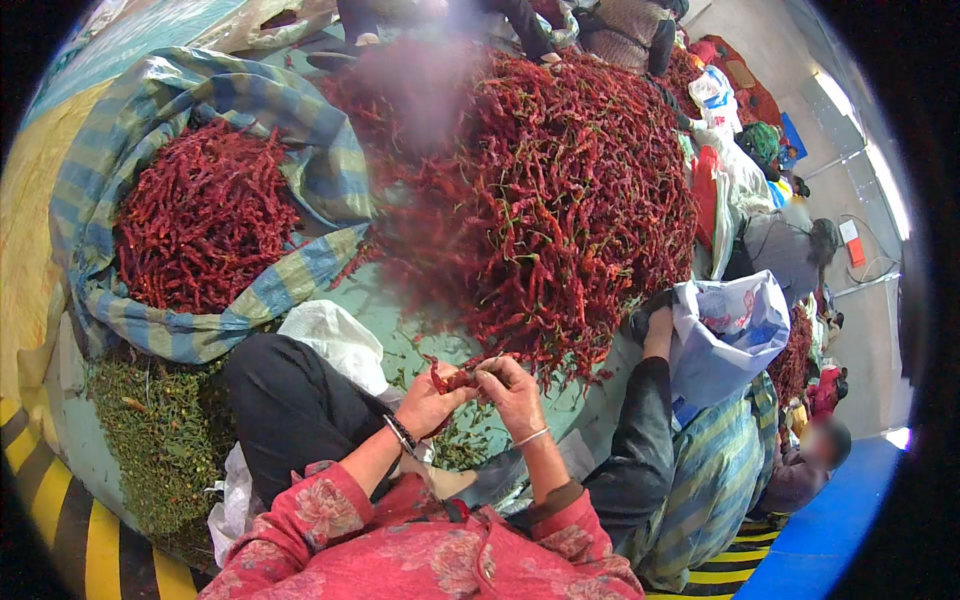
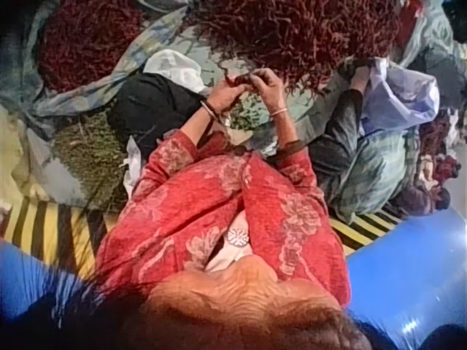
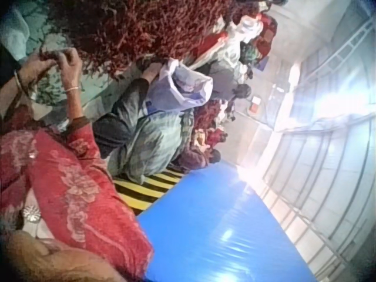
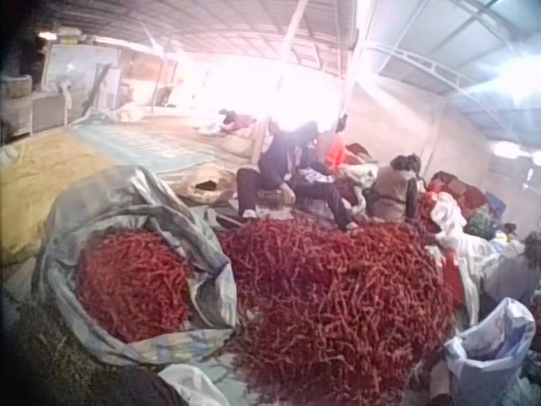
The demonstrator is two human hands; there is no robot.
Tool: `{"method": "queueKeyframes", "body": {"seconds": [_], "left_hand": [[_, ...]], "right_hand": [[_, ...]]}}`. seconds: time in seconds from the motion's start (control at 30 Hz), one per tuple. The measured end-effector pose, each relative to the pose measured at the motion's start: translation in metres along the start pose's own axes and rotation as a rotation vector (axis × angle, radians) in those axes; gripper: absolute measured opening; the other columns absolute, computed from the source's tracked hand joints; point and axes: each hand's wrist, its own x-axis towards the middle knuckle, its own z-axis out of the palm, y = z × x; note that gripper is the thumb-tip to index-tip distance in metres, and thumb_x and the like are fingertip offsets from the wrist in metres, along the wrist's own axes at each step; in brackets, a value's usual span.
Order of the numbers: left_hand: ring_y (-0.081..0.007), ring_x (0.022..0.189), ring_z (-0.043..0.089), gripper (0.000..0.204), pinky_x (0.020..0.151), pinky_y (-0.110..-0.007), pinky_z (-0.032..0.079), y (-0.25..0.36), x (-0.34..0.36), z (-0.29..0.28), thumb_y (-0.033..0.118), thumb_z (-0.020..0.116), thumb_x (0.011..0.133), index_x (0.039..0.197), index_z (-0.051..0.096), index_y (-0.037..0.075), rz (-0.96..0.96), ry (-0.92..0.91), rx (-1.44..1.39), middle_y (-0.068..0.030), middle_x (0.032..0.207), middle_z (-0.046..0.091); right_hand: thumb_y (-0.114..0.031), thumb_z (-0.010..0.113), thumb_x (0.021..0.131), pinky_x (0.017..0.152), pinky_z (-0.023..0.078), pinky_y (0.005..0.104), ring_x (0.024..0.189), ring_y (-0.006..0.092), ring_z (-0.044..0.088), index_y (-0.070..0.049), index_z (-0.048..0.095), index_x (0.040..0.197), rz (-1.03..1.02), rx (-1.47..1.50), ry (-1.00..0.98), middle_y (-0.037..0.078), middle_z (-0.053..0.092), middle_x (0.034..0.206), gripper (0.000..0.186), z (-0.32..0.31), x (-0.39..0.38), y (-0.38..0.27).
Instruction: The person sits on the floor and removes stems from dried red chili peppers by hand. The de-stemmed peppers are placed into a pile, while the removed stems are discarded to the side.
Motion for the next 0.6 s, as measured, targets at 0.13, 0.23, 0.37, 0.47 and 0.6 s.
{"method": "queueKeyframes", "body": {"seconds": [0.13,0.23,0.37,0.47,0.6], "left_hand": [[-0.0091,0.067,0.051,0.015,0.065,-0.025,0.043,-0.001,-0.005,0.007,0.015,0.06,0.082,0.089,0.059,0.002,-0.113,0.023,-0.068,0.0007,0.073,0.057],[-0.0086,0.066,0.049,0.015,0.062,-0.026,0.041,-0.006,-0.008,0.007,0.014,0.057,0.084,0.091,0.059,0.001,-0.273,-0.038,-0.041,0.0006,0.072,0.055],[-0.0116,0.069,0.053,0.015,0.064,-0.027,0.044,-0.023,-0.015,0.004,0.007,0.058,0.08,0.094,0.06,0.002,-0.082,-0.32,0.088,-0.0017,0.075,0.058],[-0.0133,0.077,0.058,0.022,0.07,-0.027,0.047,-0.01,-0.035,0.039,-0.001,0.057,0.075,0.096,0.061,0.004,0.17,-0.708,0.003,-0.0041,0.083,0.062],[-0.012,0.073,0.057,0.014,0.068,-0.028,0.047,-0.004,-0.013,0.003,0.015,0.055,0.089,0.096,0.056,0.003,-0.318,-0.062,-0.284,-0.004,0.079,0.06]], "right_hand": [[-0.01,0.057,0.085,0.057,0.047,0.0282,0.068,0.0192,0.06,-0.002,0.057,0.091,-0.234,-0.445,0.068,0.009,0.061,0.079,0.009,0.006,-0.004,-0.001],[-0.014,0.057,0.084,0.056,0.046,0.0345,0.065,0.0293,0.058,-0.003,0.055,0.087,-0.44,-0.707,0.156,0.013,0.058,0.074,0.011,0.01,-0.004,0.015],[-0.015,0.052,0.088,0.046,0.043,0.0259,0.052,0.0124,0.05,-0.005,0.055,0.082,0.189,0.026,0.137,0.001,0.053,0.064,0.012,0.006,-0.003,0.037],[-0.02,0.054,0.088,0.042,0.042,0.0248,0.051,0.0087,0.047,-0.008,0.052,0.078,0.337,0.151,0.298,0.0,0.049,0.061,0.016,-0.025,0.007,0.099],[-0.017,0.062,0.077,0.074,0.048,0.0382,0.086,0.0294,0.06,-0.009,0.057,0.101,0.159,-0.761,-0.37,0.011,0.062,0.097,0.026,-0.018,-0.022,0.074]]}}
